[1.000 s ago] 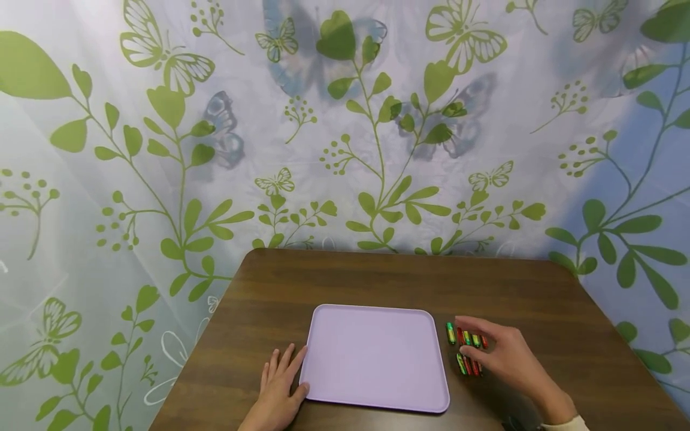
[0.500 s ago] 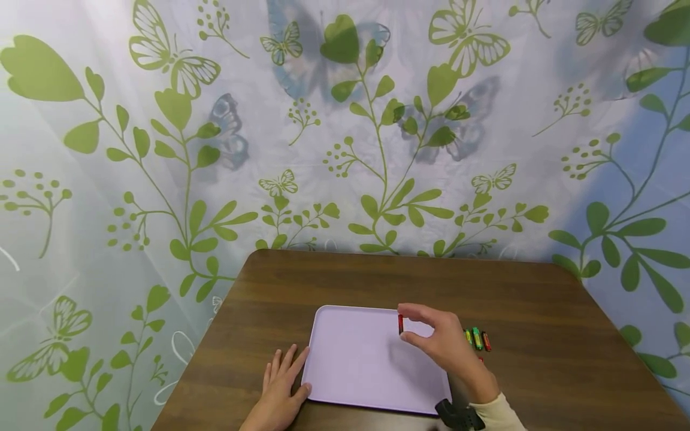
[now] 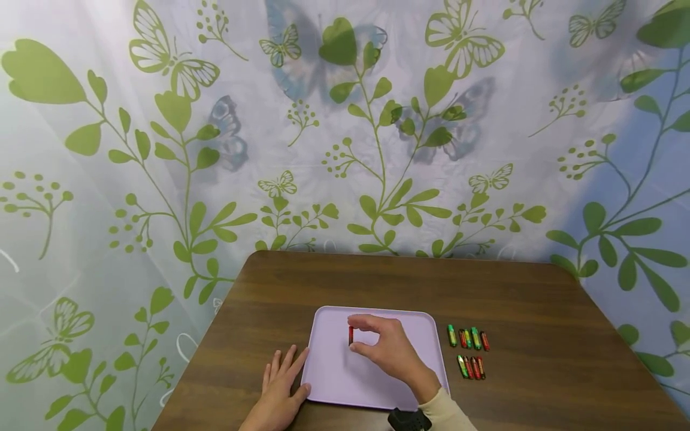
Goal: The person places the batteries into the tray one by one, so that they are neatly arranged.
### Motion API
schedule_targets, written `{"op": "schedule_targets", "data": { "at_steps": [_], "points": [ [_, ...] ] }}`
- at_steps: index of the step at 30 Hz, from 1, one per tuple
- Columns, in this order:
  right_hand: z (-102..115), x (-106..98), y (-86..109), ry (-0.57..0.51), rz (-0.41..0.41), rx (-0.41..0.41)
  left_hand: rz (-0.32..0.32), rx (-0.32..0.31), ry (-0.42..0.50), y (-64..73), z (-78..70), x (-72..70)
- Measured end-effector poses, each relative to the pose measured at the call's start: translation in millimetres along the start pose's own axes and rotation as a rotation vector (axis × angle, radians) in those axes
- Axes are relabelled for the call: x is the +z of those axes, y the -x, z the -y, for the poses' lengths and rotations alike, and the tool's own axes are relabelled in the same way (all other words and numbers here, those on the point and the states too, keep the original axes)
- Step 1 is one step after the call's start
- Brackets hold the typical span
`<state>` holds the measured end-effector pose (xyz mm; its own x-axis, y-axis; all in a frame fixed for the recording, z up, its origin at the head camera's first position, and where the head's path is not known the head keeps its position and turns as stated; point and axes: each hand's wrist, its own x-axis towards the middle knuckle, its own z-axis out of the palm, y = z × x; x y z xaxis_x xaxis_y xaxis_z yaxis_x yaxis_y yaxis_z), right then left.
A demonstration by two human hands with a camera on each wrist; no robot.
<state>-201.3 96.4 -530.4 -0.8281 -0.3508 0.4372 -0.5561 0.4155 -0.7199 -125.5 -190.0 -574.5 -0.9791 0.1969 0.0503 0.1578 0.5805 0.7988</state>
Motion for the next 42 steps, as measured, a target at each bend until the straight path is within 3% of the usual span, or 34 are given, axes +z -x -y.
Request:
{"op": "schedule_targets", "data": {
  "at_steps": [8, 13, 20, 23, 28, 35, 42],
  "points": [
    [4.4, 42.1, -8.9, -0.027, 0.074, -0.021, -0.01, 0.008, -0.068, -4.8, 17.9, 7.0],
    [1.9, 63.2, -16.3, -0.01, 0.113, -0.04, -0.018, 0.016, -0.057, -4.2, 19.6, 7.8],
    [-1.4, 84.4, -21.6, 0.027, 0.115, -0.019, -0.036, 0.1, 0.011, -2.7, 20.2, 8.6],
    [-1.3, 91.9, -23.0, 0.051, 0.13, -0.019, -0.034, 0.098, 0.023, -2.3, 19.6, 8.1],
    [1.7, 100.5, -24.7, 0.133, 0.133, -0.039, -0.003, 0.063, 0.026, -0.6, 9.3, 2.4],
    [3.6, 104.2, -26.3, 0.191, 0.131, -0.055, 0.079, -0.055, 0.008, -0.4, -7.9, -7.0],
    [0.1, 98.1, -29.7, 0.151, 0.142, -0.041, 0.083, -0.062, -0.01, -2.3, -11.1, -8.2]
  ]
}}
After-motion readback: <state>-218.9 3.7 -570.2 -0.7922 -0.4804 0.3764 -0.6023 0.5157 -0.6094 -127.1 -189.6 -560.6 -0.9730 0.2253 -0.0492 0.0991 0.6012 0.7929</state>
